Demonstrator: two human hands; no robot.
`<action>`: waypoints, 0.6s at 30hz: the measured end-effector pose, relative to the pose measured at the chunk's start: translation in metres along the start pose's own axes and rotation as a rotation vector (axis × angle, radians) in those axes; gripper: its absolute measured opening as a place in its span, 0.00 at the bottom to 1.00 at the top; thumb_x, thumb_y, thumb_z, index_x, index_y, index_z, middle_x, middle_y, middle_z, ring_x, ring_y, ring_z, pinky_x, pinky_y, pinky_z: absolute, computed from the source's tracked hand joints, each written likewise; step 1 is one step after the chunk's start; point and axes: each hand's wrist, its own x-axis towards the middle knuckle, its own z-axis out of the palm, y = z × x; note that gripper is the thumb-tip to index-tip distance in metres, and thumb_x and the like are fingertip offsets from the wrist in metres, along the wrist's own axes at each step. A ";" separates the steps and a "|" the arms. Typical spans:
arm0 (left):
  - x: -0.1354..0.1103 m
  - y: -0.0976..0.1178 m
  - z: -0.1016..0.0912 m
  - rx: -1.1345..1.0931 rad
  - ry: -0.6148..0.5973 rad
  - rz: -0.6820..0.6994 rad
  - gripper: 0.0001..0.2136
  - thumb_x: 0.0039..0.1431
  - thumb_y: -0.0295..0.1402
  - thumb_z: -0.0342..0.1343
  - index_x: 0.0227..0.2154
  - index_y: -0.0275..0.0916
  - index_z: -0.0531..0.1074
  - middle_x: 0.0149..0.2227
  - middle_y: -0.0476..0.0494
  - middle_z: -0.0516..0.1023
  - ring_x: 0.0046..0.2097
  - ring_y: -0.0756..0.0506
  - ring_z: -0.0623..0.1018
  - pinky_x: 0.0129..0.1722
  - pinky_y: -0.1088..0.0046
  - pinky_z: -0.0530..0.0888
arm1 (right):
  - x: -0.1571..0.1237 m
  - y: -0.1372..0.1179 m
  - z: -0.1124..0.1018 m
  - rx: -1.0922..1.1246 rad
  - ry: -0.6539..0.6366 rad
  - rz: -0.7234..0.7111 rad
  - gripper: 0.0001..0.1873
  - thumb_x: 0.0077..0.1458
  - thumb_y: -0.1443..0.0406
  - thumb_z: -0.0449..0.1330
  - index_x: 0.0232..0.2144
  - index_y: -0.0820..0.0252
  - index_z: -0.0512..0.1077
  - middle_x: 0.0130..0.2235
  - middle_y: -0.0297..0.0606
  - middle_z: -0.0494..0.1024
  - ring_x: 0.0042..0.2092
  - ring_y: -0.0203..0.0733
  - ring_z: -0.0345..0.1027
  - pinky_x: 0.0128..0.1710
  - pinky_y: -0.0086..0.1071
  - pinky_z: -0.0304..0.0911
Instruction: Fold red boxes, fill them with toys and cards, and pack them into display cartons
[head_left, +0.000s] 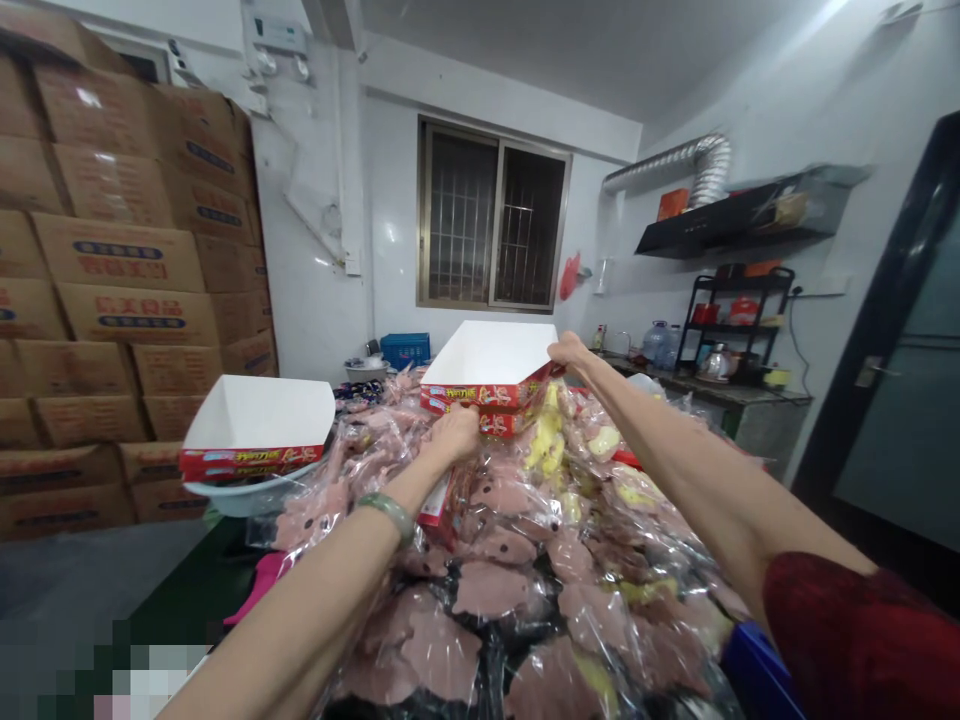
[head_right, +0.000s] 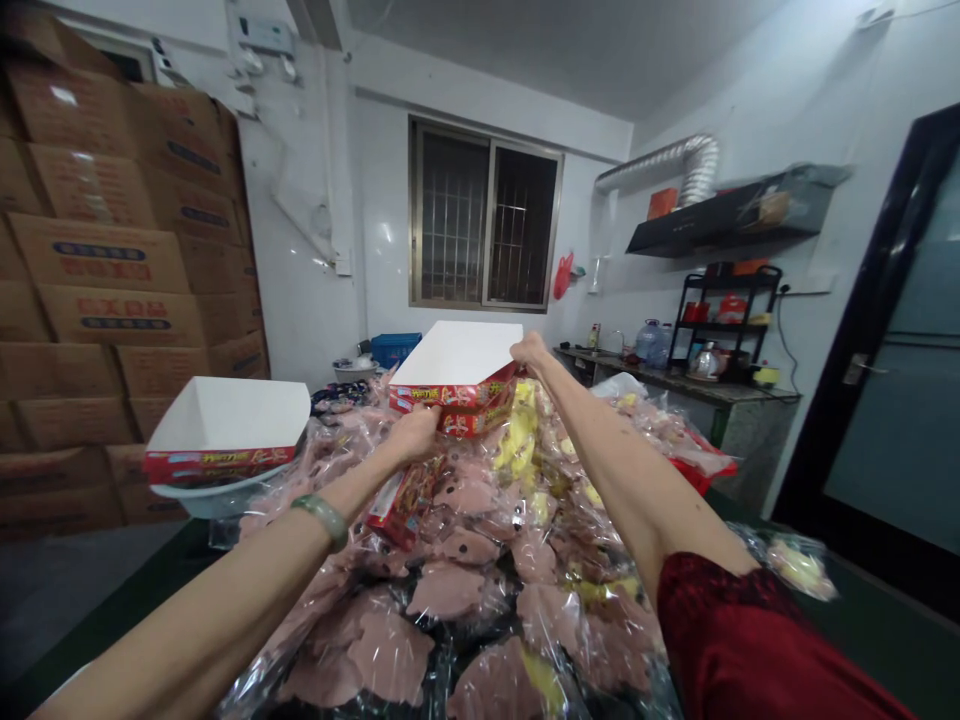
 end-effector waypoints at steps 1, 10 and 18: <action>0.001 -0.002 -0.001 -0.020 -0.001 -0.001 0.17 0.59 0.36 0.54 0.49 0.37 0.65 0.49 0.40 0.70 0.46 0.43 0.73 0.44 0.59 0.73 | -0.002 -0.004 0.000 -0.021 0.013 -0.021 0.17 0.59 0.61 0.56 0.48 0.65 0.66 0.48 0.43 0.70 0.44 0.43 0.68 0.43 0.41 0.67; 0.004 -0.018 -0.007 -0.352 -0.050 0.019 0.15 0.58 0.36 0.54 0.47 0.37 0.67 0.47 0.41 0.71 0.45 0.43 0.74 0.42 0.61 0.74 | -0.027 -0.014 -0.019 -0.192 0.419 -0.288 0.15 0.61 0.66 0.49 0.49 0.67 0.61 0.45 0.44 0.69 0.43 0.42 0.66 0.43 0.40 0.63; -0.057 -0.033 -0.051 -0.681 -0.038 0.122 0.16 0.61 0.40 0.47 0.44 0.38 0.74 0.37 0.42 0.79 0.36 0.47 0.77 0.34 0.71 0.74 | -0.098 0.000 -0.028 -0.233 0.566 -0.671 0.12 0.54 0.74 0.43 0.40 0.64 0.61 0.49 0.51 0.65 0.51 0.47 0.59 0.50 0.39 0.53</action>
